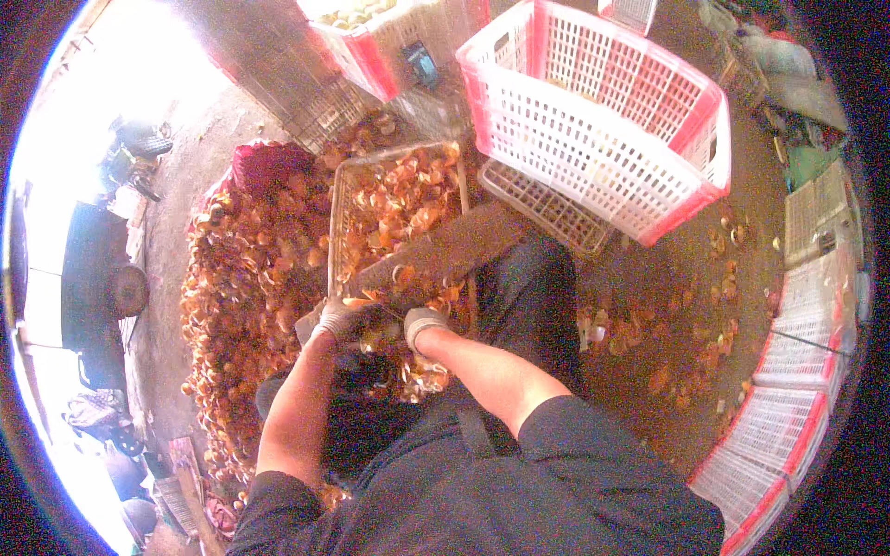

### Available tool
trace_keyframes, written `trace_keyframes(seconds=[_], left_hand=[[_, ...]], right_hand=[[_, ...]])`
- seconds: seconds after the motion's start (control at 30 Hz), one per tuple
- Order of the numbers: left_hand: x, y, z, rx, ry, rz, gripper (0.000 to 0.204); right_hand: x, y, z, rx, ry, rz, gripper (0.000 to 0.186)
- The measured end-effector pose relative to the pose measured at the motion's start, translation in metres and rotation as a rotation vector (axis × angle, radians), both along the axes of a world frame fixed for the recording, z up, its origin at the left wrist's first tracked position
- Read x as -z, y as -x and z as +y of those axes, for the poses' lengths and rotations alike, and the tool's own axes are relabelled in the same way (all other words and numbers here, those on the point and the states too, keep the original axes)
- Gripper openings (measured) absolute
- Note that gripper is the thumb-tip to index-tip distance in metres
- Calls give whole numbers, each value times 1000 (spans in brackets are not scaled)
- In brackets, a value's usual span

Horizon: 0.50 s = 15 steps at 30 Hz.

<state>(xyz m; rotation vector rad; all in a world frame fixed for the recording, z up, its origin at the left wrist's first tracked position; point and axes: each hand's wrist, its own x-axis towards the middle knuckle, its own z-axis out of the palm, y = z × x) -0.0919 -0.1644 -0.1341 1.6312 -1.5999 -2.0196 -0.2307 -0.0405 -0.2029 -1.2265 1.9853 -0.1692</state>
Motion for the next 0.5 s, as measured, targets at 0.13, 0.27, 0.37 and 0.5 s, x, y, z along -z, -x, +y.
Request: trace_keyframes(seconds=[0.13, 0.27, 0.37, 0.5], left_hand=[[-14, -31, -18, -274, -206, 199, 24], [-54, -40, -14, -460, -125, 519, 37], [-59, -52, -20, -411, -222, 727, 53], [-45, -58, -15, -429, -292, 819, 68]], right_hand=[[20, -9, 2, -38, 18, 42, 26], [12, -3, 8, -42, -45, 22, 26], [7, 5, 15, -22, -66, 14, 27], [13, 11, 23, -103, -9, 99, 32]])
